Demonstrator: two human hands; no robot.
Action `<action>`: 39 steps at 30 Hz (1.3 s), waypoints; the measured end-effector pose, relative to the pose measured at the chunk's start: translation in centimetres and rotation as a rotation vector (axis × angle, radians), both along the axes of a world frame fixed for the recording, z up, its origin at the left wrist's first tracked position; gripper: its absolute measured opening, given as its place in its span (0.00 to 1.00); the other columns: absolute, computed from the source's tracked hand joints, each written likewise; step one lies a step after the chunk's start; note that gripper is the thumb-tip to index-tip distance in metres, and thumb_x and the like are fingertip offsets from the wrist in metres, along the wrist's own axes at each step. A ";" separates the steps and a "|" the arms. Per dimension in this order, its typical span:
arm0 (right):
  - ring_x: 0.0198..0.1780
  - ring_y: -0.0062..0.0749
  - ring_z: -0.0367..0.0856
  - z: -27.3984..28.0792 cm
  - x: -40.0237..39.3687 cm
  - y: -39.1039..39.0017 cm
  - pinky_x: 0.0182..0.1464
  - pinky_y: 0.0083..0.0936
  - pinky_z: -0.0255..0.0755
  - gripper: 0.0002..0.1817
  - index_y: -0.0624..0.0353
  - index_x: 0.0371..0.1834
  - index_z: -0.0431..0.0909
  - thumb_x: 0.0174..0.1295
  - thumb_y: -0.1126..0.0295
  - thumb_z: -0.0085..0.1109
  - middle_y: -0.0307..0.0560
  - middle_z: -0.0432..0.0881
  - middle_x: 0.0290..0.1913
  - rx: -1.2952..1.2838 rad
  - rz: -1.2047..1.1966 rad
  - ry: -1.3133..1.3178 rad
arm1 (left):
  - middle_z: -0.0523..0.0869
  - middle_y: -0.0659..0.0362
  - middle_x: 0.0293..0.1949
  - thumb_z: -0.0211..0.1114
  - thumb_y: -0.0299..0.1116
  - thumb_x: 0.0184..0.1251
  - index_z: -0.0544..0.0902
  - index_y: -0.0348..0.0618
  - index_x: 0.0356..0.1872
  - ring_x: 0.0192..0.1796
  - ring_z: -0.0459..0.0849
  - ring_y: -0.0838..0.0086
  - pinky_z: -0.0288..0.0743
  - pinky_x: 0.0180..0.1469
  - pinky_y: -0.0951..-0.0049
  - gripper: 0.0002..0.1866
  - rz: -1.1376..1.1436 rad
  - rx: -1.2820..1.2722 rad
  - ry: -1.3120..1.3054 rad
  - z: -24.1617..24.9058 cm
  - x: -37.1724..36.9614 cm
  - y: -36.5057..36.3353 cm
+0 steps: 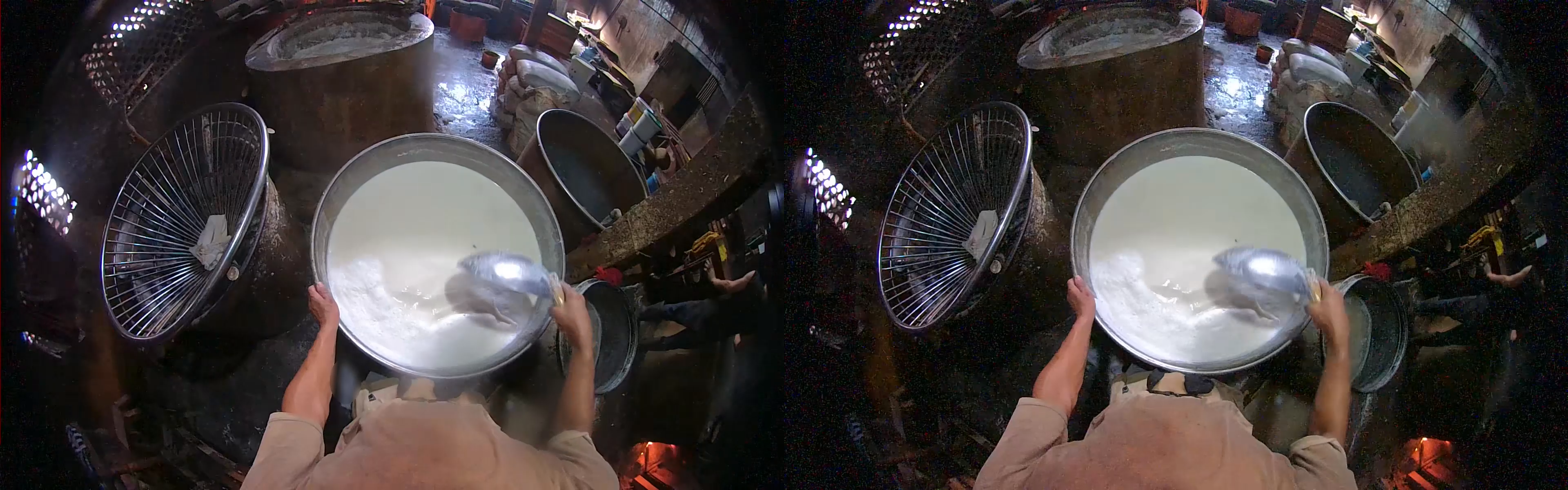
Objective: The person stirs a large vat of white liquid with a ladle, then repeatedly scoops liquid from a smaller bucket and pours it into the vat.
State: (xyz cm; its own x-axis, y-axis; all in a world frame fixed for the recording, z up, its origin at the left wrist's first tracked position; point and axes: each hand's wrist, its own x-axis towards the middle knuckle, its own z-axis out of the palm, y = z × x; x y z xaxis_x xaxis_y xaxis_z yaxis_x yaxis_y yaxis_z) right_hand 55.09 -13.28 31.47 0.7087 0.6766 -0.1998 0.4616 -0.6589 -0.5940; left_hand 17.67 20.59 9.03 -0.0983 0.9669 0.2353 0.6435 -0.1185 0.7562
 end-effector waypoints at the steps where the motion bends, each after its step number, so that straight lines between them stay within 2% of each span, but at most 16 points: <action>1: 0.31 0.46 0.80 -3.5 1.6 0.7 0.33 0.35 0.71 0.23 0.61 0.47 0.74 0.42 0.76 0.52 0.59 0.80 0.30 0.116 -0.022 -0.217 | 0.77 0.40 0.31 0.46 0.40 0.69 0.71 0.35 0.33 0.37 0.75 0.45 0.66 0.39 0.53 0.16 0.000 -0.010 0.005 0.0 0.0 0.1; 2: 0.27 0.46 0.80 -6.7 2.9 1.4 0.29 0.35 0.71 0.23 0.60 0.47 0.73 0.42 0.75 0.52 0.59 0.79 0.28 0.232 -0.046 -0.434 | 0.77 0.40 0.31 0.46 0.40 0.69 0.71 0.35 0.33 0.37 0.75 0.45 0.66 0.39 0.53 0.16 0.000 -0.020 0.010 0.1 0.0 0.1; 3: 0.27 0.46 0.80 -8.9 3.7 2.3 0.29 0.35 0.71 0.23 0.60 0.47 0.73 0.42 0.75 0.52 0.59 0.79 0.28 0.234 -0.047 -0.433 | 0.77 0.40 0.31 0.46 0.40 0.69 0.71 0.35 0.33 0.37 0.75 0.45 0.66 0.39 0.53 0.16 0.000 -0.019 0.010 0.3 0.1 0.0; 5: 0.40 0.56 0.78 -12.0 4.9 4.5 0.43 0.41 0.71 0.24 0.57 0.48 0.74 0.41 0.73 0.55 0.63 0.79 0.35 0.136 -0.201 -0.331 | 0.78 0.41 0.31 0.45 0.43 0.69 0.72 0.36 0.34 0.37 0.76 0.45 0.67 0.38 0.52 0.18 0.021 -0.032 0.066 1.0 0.1 -0.2; 6: 0.40 0.56 0.78 -13.3 5.1 5.1 0.43 0.41 0.71 0.24 0.57 0.48 0.74 0.41 0.73 0.55 0.63 0.79 0.35 0.140 -0.198 -0.333 | 0.78 0.41 0.31 0.45 0.43 0.69 0.72 0.36 0.34 0.37 0.76 0.45 0.67 0.38 0.52 0.18 0.025 -0.028 0.064 1.4 0.2 -0.2; 8: 0.40 0.58 0.77 -15.6 4.9 6.0 0.43 0.40 0.72 0.21 0.60 0.45 0.74 0.41 0.74 0.54 0.61 0.80 0.34 0.116 -0.246 -0.016 | 0.78 0.40 0.33 0.45 0.40 0.68 0.72 0.34 0.33 0.40 0.75 0.45 0.67 0.40 0.54 0.17 0.042 -0.058 0.063 2.1 0.5 -0.5; 9: 0.40 0.58 0.77 -16.9 4.7 6.4 0.43 0.40 0.72 0.21 0.60 0.45 0.74 0.41 0.74 0.54 0.61 0.80 0.34 0.119 -0.239 -0.017 | 0.78 0.40 0.33 0.45 0.40 0.68 0.72 0.34 0.33 0.40 0.75 0.45 0.67 0.40 0.54 0.17 0.049 -0.056 0.061 1.9 0.5 -0.4; 11: 0.17 0.35 0.77 -19.0 4.0 6.8 0.16 0.31 0.73 0.16 0.63 0.39 0.72 0.42 0.77 0.53 0.52 0.78 0.23 0.090 -0.123 -0.139 | 0.78 0.40 0.33 0.45 0.41 0.68 0.72 0.35 0.34 0.40 0.76 0.45 0.67 0.41 0.53 0.17 0.046 -0.042 0.072 1.4 0.4 -0.2; 14: 0.23 0.45 0.80 -16.7 -1.0 8.0 0.26 0.36 0.76 0.16 0.65 0.37 0.74 0.41 0.75 0.52 0.58 0.80 0.25 0.008 -0.199 0.128 | 0.78 0.40 0.34 0.44 0.42 0.68 0.72 0.36 0.34 0.40 0.76 0.45 0.67 0.41 0.52 0.17 0.037 -0.117 0.109 1.5 0.2 -0.2; 15: 0.23 0.45 0.80 -16.8 -2.0 8.3 0.26 0.36 0.76 0.16 0.65 0.37 0.74 0.41 0.75 0.52 0.58 0.80 0.25 0.006 -0.197 0.128 | 0.78 0.40 0.34 0.44 0.42 0.68 0.72 0.36 0.34 0.40 0.76 0.45 0.67 0.41 0.52 0.17 0.038 -0.119 0.109 1.8 0.3 -0.4; 17: 0.17 0.37 0.78 -16.9 -4.0 8.6 0.18 0.32 0.74 0.14 0.64 0.35 0.74 0.41 0.75 0.51 0.55 0.79 0.21 0.037 -0.176 0.144 | 0.79 0.40 0.34 0.44 0.43 0.68 0.72 0.37 0.34 0.40 0.76 0.45 0.66 0.41 0.50 0.17 0.035 -0.134 0.092 2.6 0.4 -0.7; 26: 0.15 0.36 0.77 -17.1 -11.9 10.0 0.16 0.30 0.74 0.14 0.65 0.35 0.73 0.42 0.74 0.52 0.53 0.77 0.18 0.051 -0.114 0.198 | 0.77 0.39 0.35 0.44 0.42 0.69 0.70 0.36 0.37 0.41 0.75 0.44 0.65 0.40 0.50 0.16 0.024 -0.193 0.034 3.7 0.6 -1.2; 28: 0.30 0.51 0.81 -15.8 -13.8 10.4 0.33 0.40 0.74 0.15 0.64 0.39 0.76 0.46 0.71 0.52 0.61 0.80 0.28 -0.012 -0.155 0.322 | 0.77 0.39 0.34 0.44 0.42 0.69 0.70 0.36 0.37 0.41 0.75 0.44 0.65 0.40 0.50 0.16 0.031 -0.208 0.032 4.2 0.8 -1.4; 29: 0.16 0.36 0.77 -16.9 -14.3 10.4 0.17 0.30 0.74 0.16 0.65 0.37 0.73 0.41 0.74 0.53 0.53 0.77 0.19 0.064 -0.058 0.192 | 0.77 0.38 0.34 0.44 0.41 0.69 0.70 0.36 0.37 0.41 0.75 0.44 0.65 0.40 0.50 0.16 0.040 -0.221 0.033 4.5 0.8 -1.4; 32: 0.16 0.36 0.78 -16.8 -16.4 10.9 0.18 0.30 0.74 0.17 0.65 0.38 0.74 0.41 0.73 0.53 0.53 0.78 0.20 0.082 -0.015 0.191 | 0.78 0.40 0.36 0.44 0.45 0.69 0.72 0.37 0.38 0.40 0.75 0.44 0.66 0.41 0.51 0.18 0.027 -0.211 0.026 2.2 0.5 -0.8; 39: 0.18 0.32 0.77 -16.1 -19.9 12.5 0.18 0.29 0.73 0.23 0.63 0.47 0.73 0.41 0.74 0.55 0.51 0.78 0.22 0.009 -0.051 0.402 | 0.77 0.40 0.34 0.44 0.42 0.69 0.69 0.38 0.37 0.40 0.75 0.44 0.66 0.40 0.50 0.15 0.013 -0.207 -0.037 2.6 0.7 -1.0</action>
State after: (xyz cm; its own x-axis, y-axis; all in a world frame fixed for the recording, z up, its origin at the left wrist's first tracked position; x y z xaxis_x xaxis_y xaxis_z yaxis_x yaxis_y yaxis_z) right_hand 35.18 -0.77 15.35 0.6080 0.6459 -0.4617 0.1586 -0.6686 -0.7266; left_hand 18.35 19.55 11.64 -0.1161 0.9928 0.0281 0.6155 0.0497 0.7866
